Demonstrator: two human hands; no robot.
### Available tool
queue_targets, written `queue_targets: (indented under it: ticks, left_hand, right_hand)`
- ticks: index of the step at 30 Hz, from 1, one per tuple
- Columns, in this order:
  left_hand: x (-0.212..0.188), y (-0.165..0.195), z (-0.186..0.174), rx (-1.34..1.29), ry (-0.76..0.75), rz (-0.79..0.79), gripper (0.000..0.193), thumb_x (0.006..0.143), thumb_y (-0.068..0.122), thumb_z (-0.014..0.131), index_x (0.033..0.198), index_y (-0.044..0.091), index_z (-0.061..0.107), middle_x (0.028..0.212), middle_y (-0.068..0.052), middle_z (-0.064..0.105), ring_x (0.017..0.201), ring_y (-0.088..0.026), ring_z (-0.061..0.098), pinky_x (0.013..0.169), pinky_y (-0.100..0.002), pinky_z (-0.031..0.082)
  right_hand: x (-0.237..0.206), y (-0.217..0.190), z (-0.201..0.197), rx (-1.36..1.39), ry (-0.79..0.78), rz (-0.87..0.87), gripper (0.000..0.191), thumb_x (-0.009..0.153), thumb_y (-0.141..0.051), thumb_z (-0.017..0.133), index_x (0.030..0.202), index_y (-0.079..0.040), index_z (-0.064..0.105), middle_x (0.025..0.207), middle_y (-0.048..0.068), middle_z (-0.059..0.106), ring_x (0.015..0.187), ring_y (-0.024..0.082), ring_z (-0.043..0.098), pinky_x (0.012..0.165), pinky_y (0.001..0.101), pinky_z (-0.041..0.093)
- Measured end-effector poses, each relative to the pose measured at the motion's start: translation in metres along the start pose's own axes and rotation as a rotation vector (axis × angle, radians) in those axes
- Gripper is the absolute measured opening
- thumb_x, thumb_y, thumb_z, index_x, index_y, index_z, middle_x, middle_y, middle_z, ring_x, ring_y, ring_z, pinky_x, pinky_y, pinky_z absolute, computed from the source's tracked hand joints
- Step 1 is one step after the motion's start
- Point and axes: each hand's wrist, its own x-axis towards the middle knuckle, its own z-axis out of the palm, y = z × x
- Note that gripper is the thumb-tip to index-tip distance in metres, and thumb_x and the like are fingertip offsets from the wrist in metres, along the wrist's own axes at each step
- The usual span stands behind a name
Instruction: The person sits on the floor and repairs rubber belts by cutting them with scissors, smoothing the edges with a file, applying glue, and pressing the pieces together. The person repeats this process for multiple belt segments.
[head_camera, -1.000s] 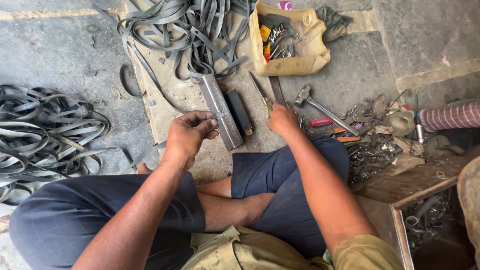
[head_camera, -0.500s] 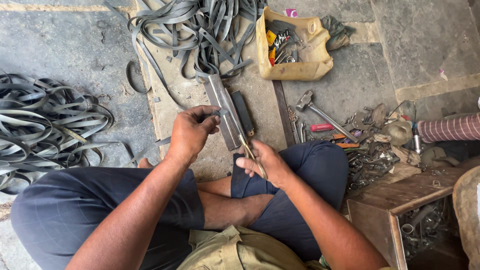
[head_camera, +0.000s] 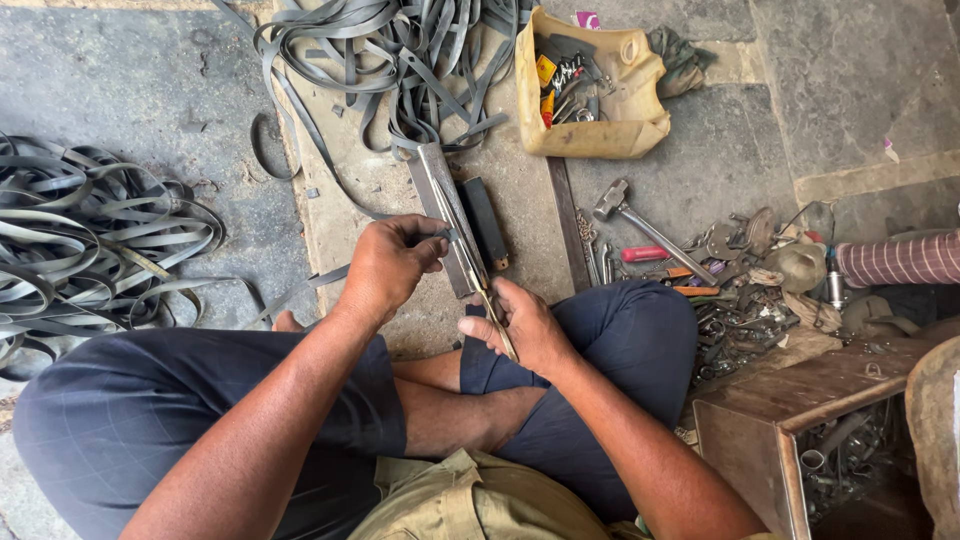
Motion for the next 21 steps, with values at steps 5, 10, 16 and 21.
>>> queue_targets:
  ticks: [5,10,16,21]
  left_hand:
    - [0.000,0.003,0.000,-0.013,-0.018,0.004,0.020,0.090,0.003,0.071,0.108,-0.004,0.075,0.088,-0.007,0.076,0.074,-0.010,0.068,0.069,-0.025,0.059]
    - [0.000,0.003,-0.002,0.004,-0.028,-0.004,0.019,0.091,0.004,0.071,0.108,-0.002,0.075,0.088,-0.006,0.076,0.076,-0.009,0.069,0.072,-0.024,0.060]
    - [0.004,-0.003,-0.002,-0.071,-0.029,-0.018,0.019,0.092,0.002,0.071,0.110,-0.003,0.075,0.090,-0.008,0.075,0.077,-0.011,0.068,0.072,-0.026,0.060]
    - [0.007,-0.006,0.001,-0.263,-0.038,0.003,0.013,0.092,-0.005,0.067,0.104,-0.003,0.063,0.091,-0.013,0.074,0.080,-0.017,0.074,0.074,-0.029,0.065]
  right_hand:
    - [0.000,0.000,-0.002,-0.042,0.023,-0.041,0.045,0.085,-0.040,0.080,0.107,-0.004,0.064,0.061,-0.002,0.056,0.051,0.005,0.053,0.047,0.0227,0.043]
    - [-0.003,-0.001,-0.002,-0.148,0.073,-0.050,0.037,0.087,-0.036,0.081,0.100,-0.004,0.066,0.058,-0.002,0.058,0.049,0.005,0.051,0.045,0.0239,0.041]
    - [0.001,0.000,-0.006,-0.128,0.151,0.046,0.033,0.086,-0.032,0.079,0.098,-0.005,0.066,0.063,0.001,0.065,0.046,0.007,0.056,0.041,0.0253,0.044]
    - [0.059,0.022,-0.059,-0.492,0.346,0.193,0.052,0.081,-0.041,0.086,0.103,-0.001,0.062,0.089,0.016,0.071,0.076,0.028,0.068,0.066,0.0406,0.054]
